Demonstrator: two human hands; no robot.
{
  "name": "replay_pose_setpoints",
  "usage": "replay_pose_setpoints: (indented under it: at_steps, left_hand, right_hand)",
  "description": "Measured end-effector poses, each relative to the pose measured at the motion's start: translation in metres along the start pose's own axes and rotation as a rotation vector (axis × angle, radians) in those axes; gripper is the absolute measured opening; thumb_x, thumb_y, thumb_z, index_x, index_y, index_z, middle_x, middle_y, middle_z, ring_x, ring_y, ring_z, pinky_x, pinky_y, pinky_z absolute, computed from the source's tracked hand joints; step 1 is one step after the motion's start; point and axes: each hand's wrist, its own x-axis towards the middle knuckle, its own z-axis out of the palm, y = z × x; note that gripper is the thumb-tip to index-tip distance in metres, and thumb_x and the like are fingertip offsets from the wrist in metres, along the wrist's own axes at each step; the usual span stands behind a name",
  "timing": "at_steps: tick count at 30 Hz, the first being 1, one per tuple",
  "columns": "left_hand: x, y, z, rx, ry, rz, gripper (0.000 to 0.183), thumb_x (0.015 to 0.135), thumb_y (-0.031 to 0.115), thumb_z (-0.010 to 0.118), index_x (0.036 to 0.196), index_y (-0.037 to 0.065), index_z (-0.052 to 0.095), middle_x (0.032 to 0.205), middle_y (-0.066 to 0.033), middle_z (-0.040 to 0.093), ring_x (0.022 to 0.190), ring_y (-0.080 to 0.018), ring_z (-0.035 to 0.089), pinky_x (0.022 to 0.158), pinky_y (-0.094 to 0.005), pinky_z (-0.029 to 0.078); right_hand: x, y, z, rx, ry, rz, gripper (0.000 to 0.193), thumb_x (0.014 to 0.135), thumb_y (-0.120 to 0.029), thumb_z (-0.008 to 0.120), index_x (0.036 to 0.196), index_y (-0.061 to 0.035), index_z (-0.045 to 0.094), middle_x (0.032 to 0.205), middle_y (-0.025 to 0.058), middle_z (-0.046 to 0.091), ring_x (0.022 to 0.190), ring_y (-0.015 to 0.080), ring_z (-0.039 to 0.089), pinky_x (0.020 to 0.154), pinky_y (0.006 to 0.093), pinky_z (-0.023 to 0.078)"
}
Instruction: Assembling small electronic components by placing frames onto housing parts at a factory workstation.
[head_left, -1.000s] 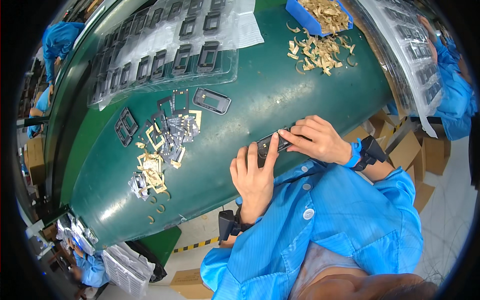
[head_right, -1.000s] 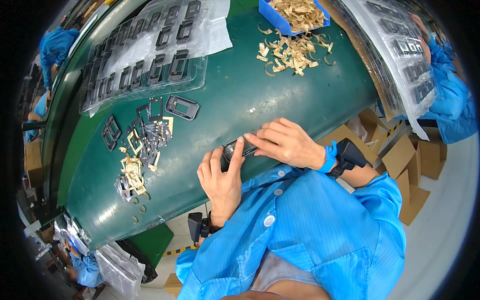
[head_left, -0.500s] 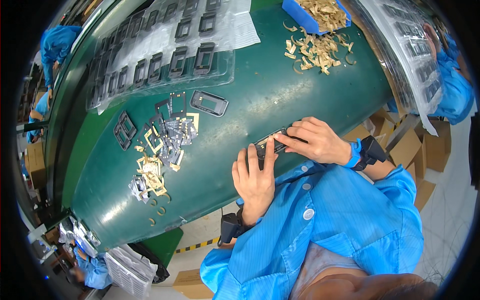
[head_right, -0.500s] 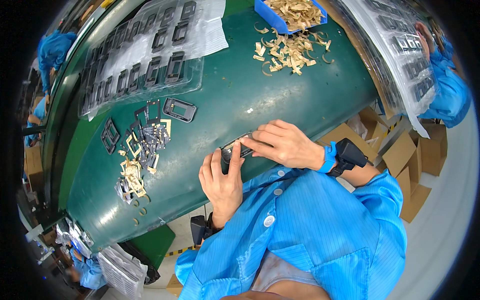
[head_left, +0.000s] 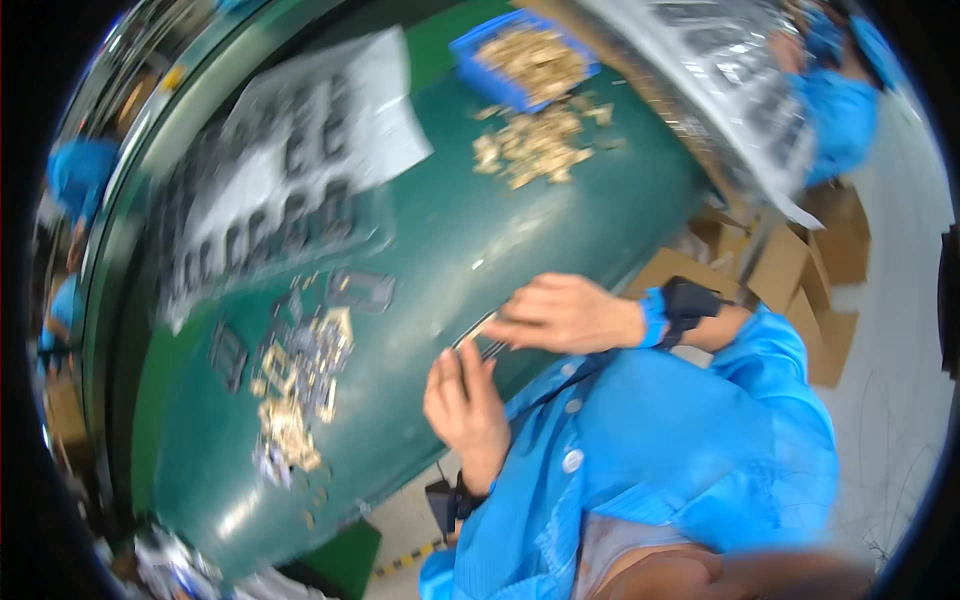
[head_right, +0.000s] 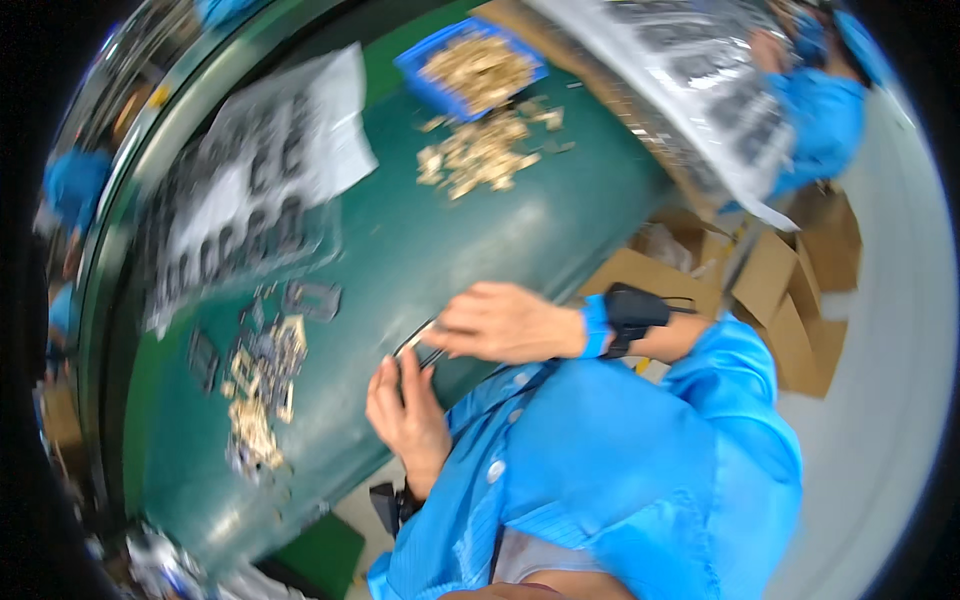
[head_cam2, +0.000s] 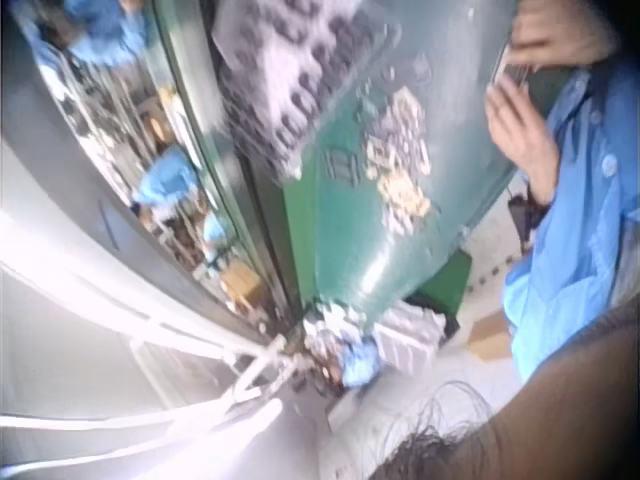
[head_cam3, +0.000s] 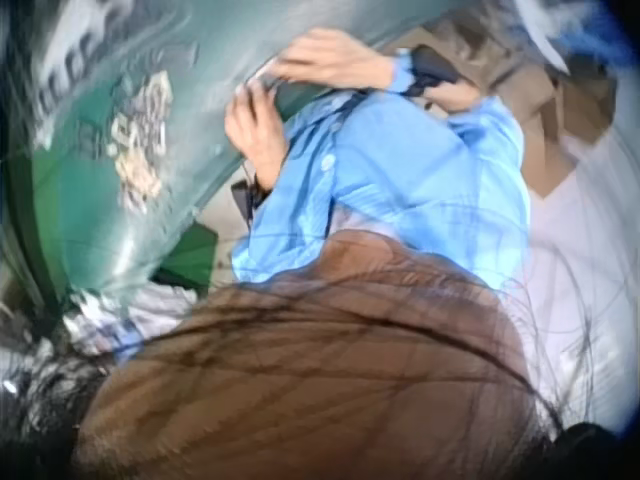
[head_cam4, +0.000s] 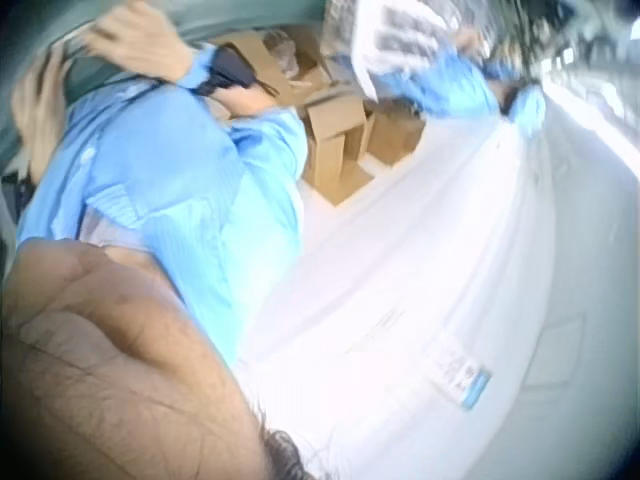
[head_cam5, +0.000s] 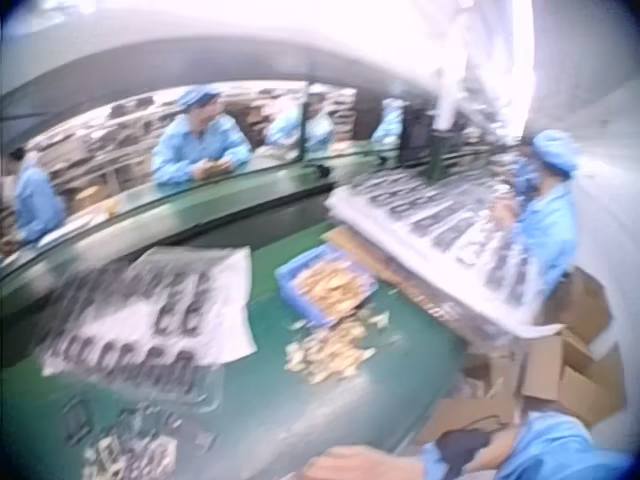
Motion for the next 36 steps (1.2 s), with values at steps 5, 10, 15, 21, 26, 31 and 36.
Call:
replay_pose_setpoints:
  at_steps: [5,10,15,21,26,31,36]
  left_hand:
    - [0.001,0.001,0.000,0.017,-0.010,0.038,0.037,0.087,0.016,0.076,0.123,0.011,0.071,0.121,-0.0153,0.063,0.108,-0.0347,0.061,0.087,-0.0440,0.051]
    - [0.004,0.005,0.006,0.072,-0.022,0.018,0.035,0.092,0.020,0.071,0.125,0.008,0.069,0.118,-0.0157,0.064,0.107,-0.0332,0.063,0.086,-0.0437,0.051]
    - [-0.003,0.000,0.008,0.031,0.005,-0.001,0.035,0.094,0.017,0.070,0.128,0.008,0.067,0.121,-0.0158,0.062,0.109,-0.0336,0.060,0.086,-0.0439,0.049]
    - [0.002,-0.006,-0.013,-0.168,-0.064,-0.070,0.031,0.088,0.005,0.072,0.119,0.002,0.071,0.118,-0.0147,0.065,0.109,-0.0328,0.060,0.095,-0.0418,0.047]
    - [0.015,-0.021,-0.017,-0.354,-0.124,-0.059,0.041,0.080,0.016,0.080,0.119,0.008,0.072,0.116,-0.0098,0.066,0.105,-0.0296,0.060,0.090,-0.0397,0.046]
    - [0.040,-0.022,-0.028,-0.433,-0.251,-0.135,0.051,0.072,0.020,0.085,0.120,0.009,0.072,0.096,-0.0064,0.059,0.089,-0.0261,0.054,0.079,-0.0380,0.047]
    - [0.055,-0.033,-0.026,-0.523,-0.362,-0.126,0.051,0.065,0.022,0.088,0.114,0.011,0.076,0.090,-0.0047,0.056,0.085,-0.0237,0.054,0.073,-0.0360,0.047]
  right_hand:
    - [0.005,0.002,0.006,0.040,0.071,-0.009,0.038,0.088,-0.018,0.058,0.125,-0.0088,0.061,0.093,0.0013,0.056,0.085,0.0155,0.057,0.068,0.0295,0.043]
    - [-0.006,0.003,0.009,0.013,0.218,0.006,0.035,0.085,-0.021,0.067,0.113,0.0010,0.066,0.097,0.0052,0.059,0.089,0.0182,0.058,0.072,0.0296,0.047]
    - [-0.006,0.000,0.012,0.006,0.228,0.005,0.035,0.084,-0.023,0.069,0.107,0.0035,0.067,0.094,0.0065,0.060,0.090,0.0203,0.057,0.073,0.0300,0.048]
    - [-0.003,-0.017,0.003,0.028,0.177,0.028,0.025,0.088,-0.022,0.066,0.101,-0.0005,0.067,0.091,0.0046,0.059,0.088,0.0188,0.057,0.071,0.0302,0.046]
    - [-0.005,-0.005,-0.019,0.266,0.049,0.091,0.038,0.077,-0.020,0.079,0.111,-0.0061,0.068,0.091,0.0047,0.061,0.085,0.0207,0.061,0.070,0.0336,0.048]
    - [0.011,-0.001,-0.023,0.620,-0.076,0.389,0.045,0.077,-0.022,0.081,0.116,-0.0057,0.065,0.089,0.0059,0.060,0.085,0.0266,0.060,0.076,0.0389,0.050]
    - [0.026,0.003,-0.024,0.667,-0.174,0.466,0.044,0.076,-0.022,0.082,0.114,-0.0077,0.065,0.087,0.0055,0.059,0.085,0.0265,0.061,0.075,0.0395,0.049]
